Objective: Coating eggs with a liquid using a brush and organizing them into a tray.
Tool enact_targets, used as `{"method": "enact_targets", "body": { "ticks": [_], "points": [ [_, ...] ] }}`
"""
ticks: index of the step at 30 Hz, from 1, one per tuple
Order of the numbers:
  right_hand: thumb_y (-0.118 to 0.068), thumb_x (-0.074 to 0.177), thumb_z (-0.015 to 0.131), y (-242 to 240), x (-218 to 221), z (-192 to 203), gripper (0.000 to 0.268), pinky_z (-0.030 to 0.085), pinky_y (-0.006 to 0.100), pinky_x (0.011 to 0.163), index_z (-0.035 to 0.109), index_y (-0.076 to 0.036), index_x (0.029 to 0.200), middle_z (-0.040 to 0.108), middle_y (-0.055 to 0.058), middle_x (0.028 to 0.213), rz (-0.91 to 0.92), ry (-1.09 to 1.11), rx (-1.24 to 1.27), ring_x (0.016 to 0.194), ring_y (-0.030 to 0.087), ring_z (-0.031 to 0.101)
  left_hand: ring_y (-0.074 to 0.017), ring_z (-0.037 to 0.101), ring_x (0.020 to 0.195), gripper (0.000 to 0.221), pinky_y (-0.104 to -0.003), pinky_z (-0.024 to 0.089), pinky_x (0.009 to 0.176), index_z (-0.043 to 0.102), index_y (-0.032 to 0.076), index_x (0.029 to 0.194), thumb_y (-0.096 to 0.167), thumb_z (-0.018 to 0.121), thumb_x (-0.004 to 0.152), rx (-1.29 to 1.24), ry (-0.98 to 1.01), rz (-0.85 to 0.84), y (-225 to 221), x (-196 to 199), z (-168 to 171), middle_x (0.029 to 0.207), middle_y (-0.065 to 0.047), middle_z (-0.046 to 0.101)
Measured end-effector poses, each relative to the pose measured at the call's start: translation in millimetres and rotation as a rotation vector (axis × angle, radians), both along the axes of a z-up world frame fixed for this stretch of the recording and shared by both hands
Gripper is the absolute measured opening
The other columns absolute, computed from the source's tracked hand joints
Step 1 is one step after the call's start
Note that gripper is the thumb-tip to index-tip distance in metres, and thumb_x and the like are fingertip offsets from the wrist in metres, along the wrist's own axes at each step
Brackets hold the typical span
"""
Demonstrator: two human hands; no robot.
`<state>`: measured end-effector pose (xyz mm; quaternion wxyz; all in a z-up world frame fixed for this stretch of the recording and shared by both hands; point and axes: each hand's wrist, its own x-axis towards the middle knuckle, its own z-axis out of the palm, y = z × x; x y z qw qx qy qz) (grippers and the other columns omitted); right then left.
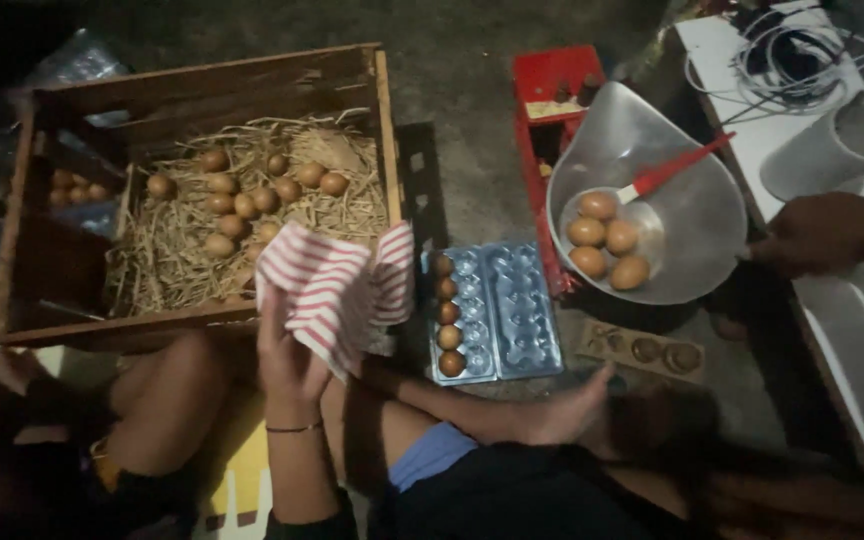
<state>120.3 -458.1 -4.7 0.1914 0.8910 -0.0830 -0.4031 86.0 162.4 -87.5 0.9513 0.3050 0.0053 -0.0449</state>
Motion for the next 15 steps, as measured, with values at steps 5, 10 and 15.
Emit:
{"method": "enact_targets", "body": {
  "ticks": [5,10,15],
  "points": [
    [-0.066,0.098,0.045,5.8,1.9,1.8,0.066,0.057,0.025,0.077,0.09,-0.021,0.081,0.087,-0.006,0.077,-0.083,0.016,-0.039,0.072,0.009,0.077,-0.0249,0.059,0.126,0.061,-0.036,0.051,0.103,0.04,0.003,0.156,0.034,0.043,0.104,0.225,0.163,0.086,-13.9,0.9,26.3,0.147,-0.017,0.055],
    [-0.065,0.098,0.047,-1.4,0.7,-7.6,0.064,0.056,0.024,0.08,0.083,-0.021,0.07,0.081,-0.006,0.069,-0.023,0.003,-0.027,0.068,0.009,0.074,-0.0096,0.044,0.054,0.031,-0.025,0.036,0.048,0.066,0.003,0.098,0.028,0.05,0.106,1.032,0.142,-0.057,13.2,33.7,-18.9,0.069,0.0,0.052],
    [-0.066,0.099,0.046,-59.3,7.7,-39.0,0.066,0.056,0.025,0.076,0.085,-0.02,0.073,0.083,-0.004,0.074,-0.072,0.029,-0.027,0.071,0.009,0.076,-0.028,0.059,0.079,0.024,-0.038,0.045,0.068,0.069,0.01,0.114,0.026,0.051,0.107,1.443,0.002,0.152,23.0,37.3,-9.3,0.086,-0.011,0.065]
  ]
}}
